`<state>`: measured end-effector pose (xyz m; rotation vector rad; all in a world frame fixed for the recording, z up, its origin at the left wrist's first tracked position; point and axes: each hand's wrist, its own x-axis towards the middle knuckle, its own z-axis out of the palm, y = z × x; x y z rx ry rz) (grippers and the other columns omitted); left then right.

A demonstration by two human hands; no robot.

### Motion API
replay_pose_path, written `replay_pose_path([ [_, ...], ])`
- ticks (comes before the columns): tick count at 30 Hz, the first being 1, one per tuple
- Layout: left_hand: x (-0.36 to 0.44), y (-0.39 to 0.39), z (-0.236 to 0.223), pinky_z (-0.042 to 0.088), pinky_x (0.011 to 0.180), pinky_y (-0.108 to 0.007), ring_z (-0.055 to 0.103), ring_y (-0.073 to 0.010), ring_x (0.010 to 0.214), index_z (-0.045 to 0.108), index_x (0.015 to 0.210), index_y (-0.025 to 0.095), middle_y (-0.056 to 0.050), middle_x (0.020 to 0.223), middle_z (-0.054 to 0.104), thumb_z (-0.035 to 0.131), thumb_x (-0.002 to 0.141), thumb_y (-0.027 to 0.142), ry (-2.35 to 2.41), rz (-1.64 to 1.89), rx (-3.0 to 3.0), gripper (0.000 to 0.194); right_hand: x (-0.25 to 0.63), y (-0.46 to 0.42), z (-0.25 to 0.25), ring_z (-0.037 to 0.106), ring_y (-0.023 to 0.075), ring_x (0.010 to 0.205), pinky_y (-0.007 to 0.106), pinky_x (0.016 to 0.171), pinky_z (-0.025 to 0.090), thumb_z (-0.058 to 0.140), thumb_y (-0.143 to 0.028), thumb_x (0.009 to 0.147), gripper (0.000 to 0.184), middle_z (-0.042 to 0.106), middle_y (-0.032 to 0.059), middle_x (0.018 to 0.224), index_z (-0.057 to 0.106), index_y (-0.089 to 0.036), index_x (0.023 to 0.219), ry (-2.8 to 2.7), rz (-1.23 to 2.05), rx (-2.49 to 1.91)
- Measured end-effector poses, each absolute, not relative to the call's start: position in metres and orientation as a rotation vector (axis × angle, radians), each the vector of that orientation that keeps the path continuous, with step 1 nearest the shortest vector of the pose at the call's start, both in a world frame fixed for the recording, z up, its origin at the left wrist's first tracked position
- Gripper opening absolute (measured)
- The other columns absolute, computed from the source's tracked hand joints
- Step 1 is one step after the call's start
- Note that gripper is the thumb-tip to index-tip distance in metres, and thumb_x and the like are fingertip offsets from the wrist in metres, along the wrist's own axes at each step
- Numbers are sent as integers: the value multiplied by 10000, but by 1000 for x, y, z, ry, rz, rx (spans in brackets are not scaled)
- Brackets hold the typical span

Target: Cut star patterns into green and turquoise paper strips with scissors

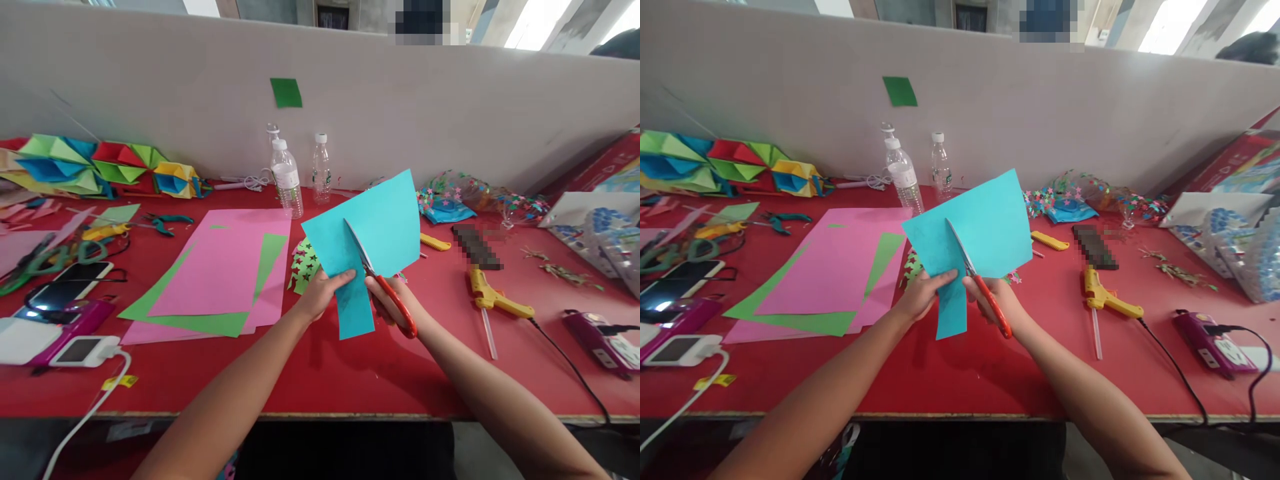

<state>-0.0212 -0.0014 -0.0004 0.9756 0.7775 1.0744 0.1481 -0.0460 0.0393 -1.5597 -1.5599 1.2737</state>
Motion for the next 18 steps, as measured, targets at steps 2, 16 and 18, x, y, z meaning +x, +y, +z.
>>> replay_pose_path([
  [2, -18, 0, 4, 534, 965, -484, 691, -326, 1095, 725, 1118, 228, -85, 1153, 758, 822, 692, 426, 780, 1069, 968, 479, 149, -43, 43, 424, 97, 322, 219, 359, 319, 527, -771, 793, 595, 424, -45, 383, 498, -206, 608, -1516, 1266, -1607],
  [16, 19, 67, 19, 549, 934, -519, 711, -350, 1045, 756, 1007, 189, -100, 1034, 786, 877, 569, 390, 694, 1021, 851, 497, 172, 45, 65, 430, 94, 303, 240, 348, 351, 571, -753, 809, 626, 454, -18, 402, 467, -204, 526, -1479, 1163, -1757],
  [18, 22, 78, 16, 549, 941, -511, 701, -353, 1074, 754, 991, 177, -103, 1044, 784, 882, 547, 342, 695, 1046, 812, 491, 174, 60, 62, 426, 91, 296, 237, 341, 341, 613, -753, 778, 627, 454, -21, 401, 469, -201, 519, -1494, 1155, -1784],
])
